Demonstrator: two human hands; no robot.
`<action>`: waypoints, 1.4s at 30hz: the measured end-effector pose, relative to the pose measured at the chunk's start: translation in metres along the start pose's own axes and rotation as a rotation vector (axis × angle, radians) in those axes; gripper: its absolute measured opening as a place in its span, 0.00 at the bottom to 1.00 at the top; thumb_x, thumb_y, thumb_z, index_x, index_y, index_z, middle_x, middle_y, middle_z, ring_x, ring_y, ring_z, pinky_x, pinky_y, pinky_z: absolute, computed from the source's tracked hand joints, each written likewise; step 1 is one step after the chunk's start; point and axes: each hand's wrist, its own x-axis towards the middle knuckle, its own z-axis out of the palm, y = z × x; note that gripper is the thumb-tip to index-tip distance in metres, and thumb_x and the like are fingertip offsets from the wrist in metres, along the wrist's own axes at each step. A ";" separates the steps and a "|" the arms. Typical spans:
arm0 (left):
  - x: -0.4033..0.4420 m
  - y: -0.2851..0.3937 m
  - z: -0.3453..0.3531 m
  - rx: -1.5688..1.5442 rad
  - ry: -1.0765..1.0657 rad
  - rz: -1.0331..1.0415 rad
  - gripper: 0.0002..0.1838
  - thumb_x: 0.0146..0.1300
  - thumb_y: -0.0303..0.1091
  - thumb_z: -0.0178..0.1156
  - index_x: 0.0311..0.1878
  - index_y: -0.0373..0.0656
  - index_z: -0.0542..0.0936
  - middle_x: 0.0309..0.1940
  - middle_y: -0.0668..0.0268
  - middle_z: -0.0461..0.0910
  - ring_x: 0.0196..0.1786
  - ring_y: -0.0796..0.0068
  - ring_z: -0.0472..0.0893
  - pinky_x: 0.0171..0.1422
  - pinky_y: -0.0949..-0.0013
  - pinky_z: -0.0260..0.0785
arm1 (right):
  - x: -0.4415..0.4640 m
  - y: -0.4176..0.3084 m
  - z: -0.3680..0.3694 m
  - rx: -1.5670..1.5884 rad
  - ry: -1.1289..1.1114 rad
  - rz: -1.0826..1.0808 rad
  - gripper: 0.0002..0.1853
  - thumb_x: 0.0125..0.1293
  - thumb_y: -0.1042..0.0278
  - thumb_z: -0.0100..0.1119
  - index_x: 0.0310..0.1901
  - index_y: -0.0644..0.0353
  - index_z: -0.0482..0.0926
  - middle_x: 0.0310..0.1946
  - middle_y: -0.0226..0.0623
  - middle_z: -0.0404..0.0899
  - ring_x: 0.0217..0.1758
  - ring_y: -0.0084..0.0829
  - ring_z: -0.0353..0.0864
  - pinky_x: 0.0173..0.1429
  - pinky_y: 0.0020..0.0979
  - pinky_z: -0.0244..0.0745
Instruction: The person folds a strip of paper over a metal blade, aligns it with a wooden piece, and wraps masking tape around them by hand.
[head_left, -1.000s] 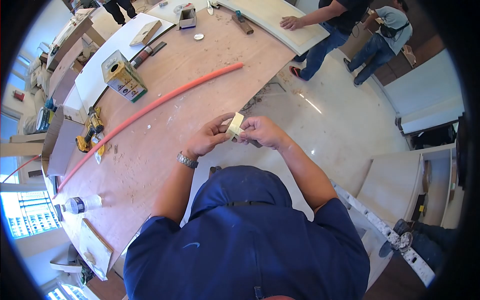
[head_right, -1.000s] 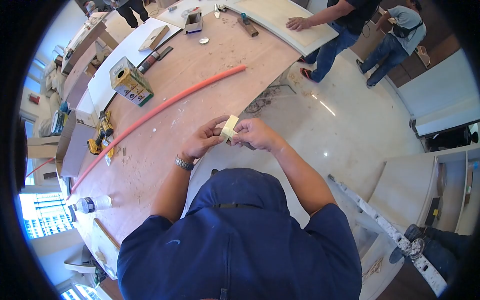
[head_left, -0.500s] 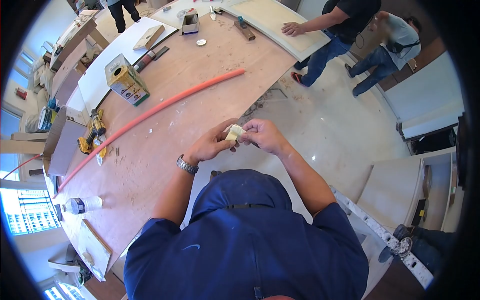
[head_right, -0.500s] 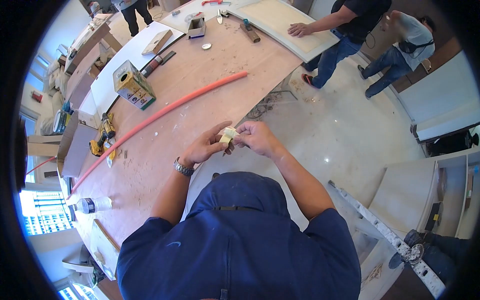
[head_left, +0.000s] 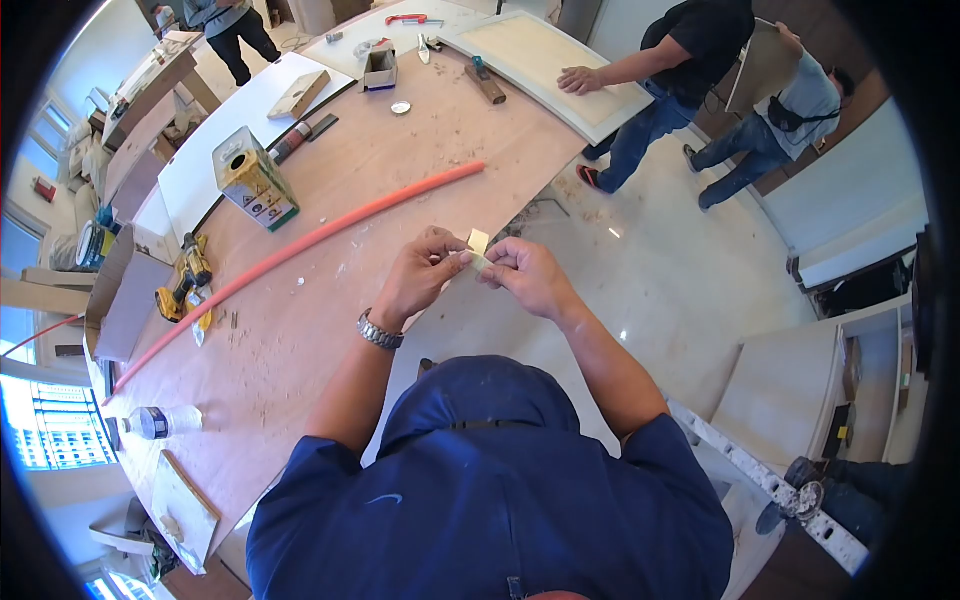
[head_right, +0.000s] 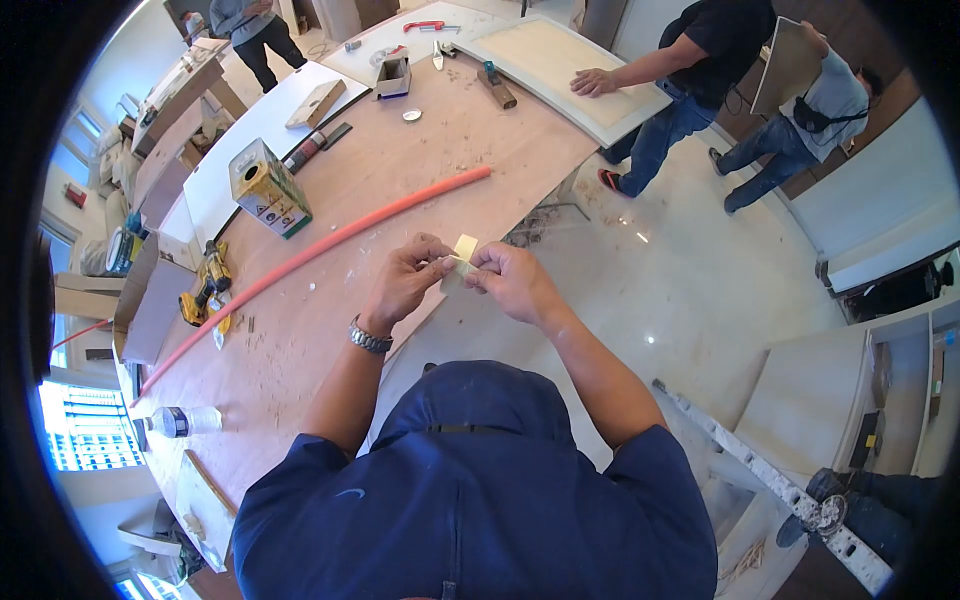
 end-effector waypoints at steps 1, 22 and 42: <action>0.001 0.001 0.000 0.016 0.000 -0.014 0.09 0.67 0.32 0.63 0.44 0.36 0.83 0.41 0.70 0.74 0.43 0.79 0.74 0.46 0.73 0.68 | 0.000 -0.001 0.001 -0.020 0.012 0.005 0.09 0.68 0.75 0.60 0.46 0.69 0.77 0.34 0.41 0.86 0.39 0.25 0.85 0.44 0.26 0.79; 0.000 -0.001 -0.002 0.347 0.190 0.153 0.08 0.61 0.29 0.66 0.32 0.36 0.78 0.36 0.58 0.76 0.43 0.62 0.77 0.48 0.63 0.70 | 0.007 -0.012 0.019 -0.257 0.055 -0.034 0.11 0.64 0.68 0.67 0.43 0.65 0.81 0.33 0.36 0.85 0.35 0.24 0.82 0.42 0.27 0.76; -0.003 -0.030 -0.001 -0.182 -0.009 -0.028 0.23 0.68 0.27 0.62 0.64 0.37 0.70 0.46 0.62 0.80 0.43 0.76 0.80 0.50 0.71 0.75 | 0.033 0.010 0.003 -0.122 0.097 -0.034 0.09 0.62 0.70 0.66 0.42 0.64 0.85 0.25 0.29 0.81 0.27 0.17 0.74 0.31 0.25 0.69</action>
